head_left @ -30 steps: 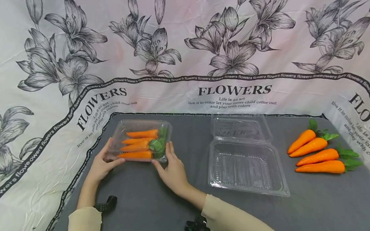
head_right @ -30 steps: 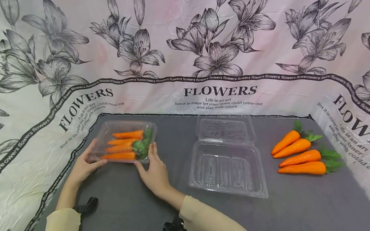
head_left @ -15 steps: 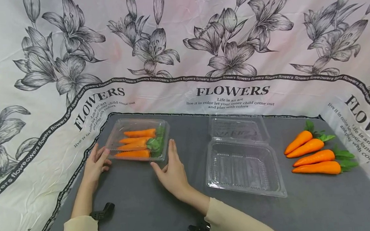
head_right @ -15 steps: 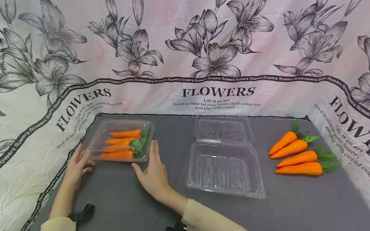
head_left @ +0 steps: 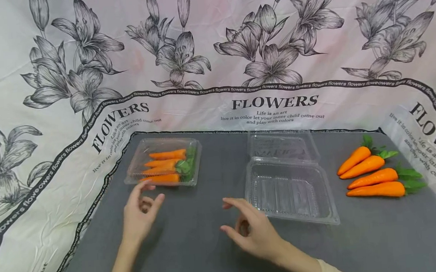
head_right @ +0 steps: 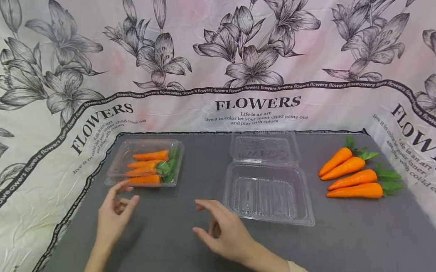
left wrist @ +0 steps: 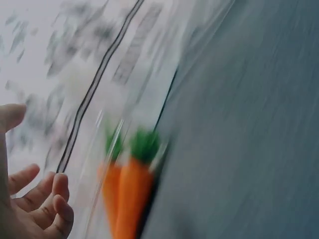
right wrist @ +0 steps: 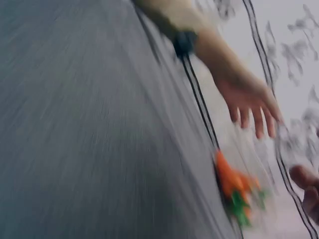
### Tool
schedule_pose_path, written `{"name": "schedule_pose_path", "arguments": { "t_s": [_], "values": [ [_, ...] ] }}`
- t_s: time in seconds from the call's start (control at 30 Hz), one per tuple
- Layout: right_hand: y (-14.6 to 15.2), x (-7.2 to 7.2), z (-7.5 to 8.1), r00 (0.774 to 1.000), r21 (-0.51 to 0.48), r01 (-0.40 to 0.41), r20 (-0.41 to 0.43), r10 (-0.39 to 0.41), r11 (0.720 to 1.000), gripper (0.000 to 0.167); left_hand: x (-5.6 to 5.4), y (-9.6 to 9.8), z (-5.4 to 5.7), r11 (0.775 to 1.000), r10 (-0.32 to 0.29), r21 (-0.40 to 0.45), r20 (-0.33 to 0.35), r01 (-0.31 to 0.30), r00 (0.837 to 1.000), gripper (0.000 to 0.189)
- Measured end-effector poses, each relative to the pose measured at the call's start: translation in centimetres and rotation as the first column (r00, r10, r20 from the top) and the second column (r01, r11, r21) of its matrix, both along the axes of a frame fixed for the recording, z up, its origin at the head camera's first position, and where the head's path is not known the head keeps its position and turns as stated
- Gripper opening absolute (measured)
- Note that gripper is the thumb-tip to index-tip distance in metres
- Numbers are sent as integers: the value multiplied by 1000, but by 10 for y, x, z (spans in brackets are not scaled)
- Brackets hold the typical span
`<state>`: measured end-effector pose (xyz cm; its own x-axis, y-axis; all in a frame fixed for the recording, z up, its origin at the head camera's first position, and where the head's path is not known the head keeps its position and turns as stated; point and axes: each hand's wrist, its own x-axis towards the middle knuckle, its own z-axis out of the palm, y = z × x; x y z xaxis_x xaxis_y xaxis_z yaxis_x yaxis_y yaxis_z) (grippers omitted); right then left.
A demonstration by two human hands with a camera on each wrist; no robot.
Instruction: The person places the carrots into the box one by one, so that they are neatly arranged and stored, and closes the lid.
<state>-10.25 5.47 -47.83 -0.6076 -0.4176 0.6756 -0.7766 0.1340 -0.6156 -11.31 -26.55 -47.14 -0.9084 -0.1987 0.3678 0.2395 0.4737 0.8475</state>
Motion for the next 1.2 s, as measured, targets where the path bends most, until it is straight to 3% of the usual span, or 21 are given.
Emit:
{"name": "schedule_pose_path", "arguments": {
  "t_s": [0.1,0.2,0.3,0.4,0.53,0.7,0.77,0.87,0.97,1.07,1.2],
  "values": [
    [39,-8,1,991,-17,20,-130,-22,1000,46,-4,32,-2,985,-146,-93,14,147,989,63],
    [77,-18,5,971,-47,124,-198,-131,991,46,-9,61,-5,952,-261,-149,67,269,963,76],
    [113,-29,10,941,-63,264,-201,-271,963,32,-16,90,-11,930,-315,-161,113,330,942,87],
    [150,-39,12,894,-48,403,-193,-404,914,24,-25,119,-20,924,-333,-144,144,353,932,95],
    [200,-49,8,804,-25,573,-179,-567,819,32,-37,158,-32,917,-364,-102,184,386,913,103],
    [258,-57,-2,646,-42,757,-100,-757,652,18,-44,192,-42,897,-415,-61,234,439,879,113],
    [279,-61,-8,574,-38,816,-60,-817,577,19,-44,199,-44,886,-427,-80,241,456,872,116],
    [314,-65,-15,494,-8,869,-30,-869,494,22,-42,206,-48,869,-438,-135,235,476,867,117],
    [345,-62,-24,437,19,899,6,-899,437,24,-41,211,-51,853,-453,-174,219,492,864,116],
    [366,-54,-33,396,40,916,48,-917,398,31,-39,214,-54,843,-469,-182,212,506,858,116],
    [376,-48,-43,374,100,921,53,-926,377,39,-35,216,-56,836,-472,-193,221,513,853,122]
  ]
}}
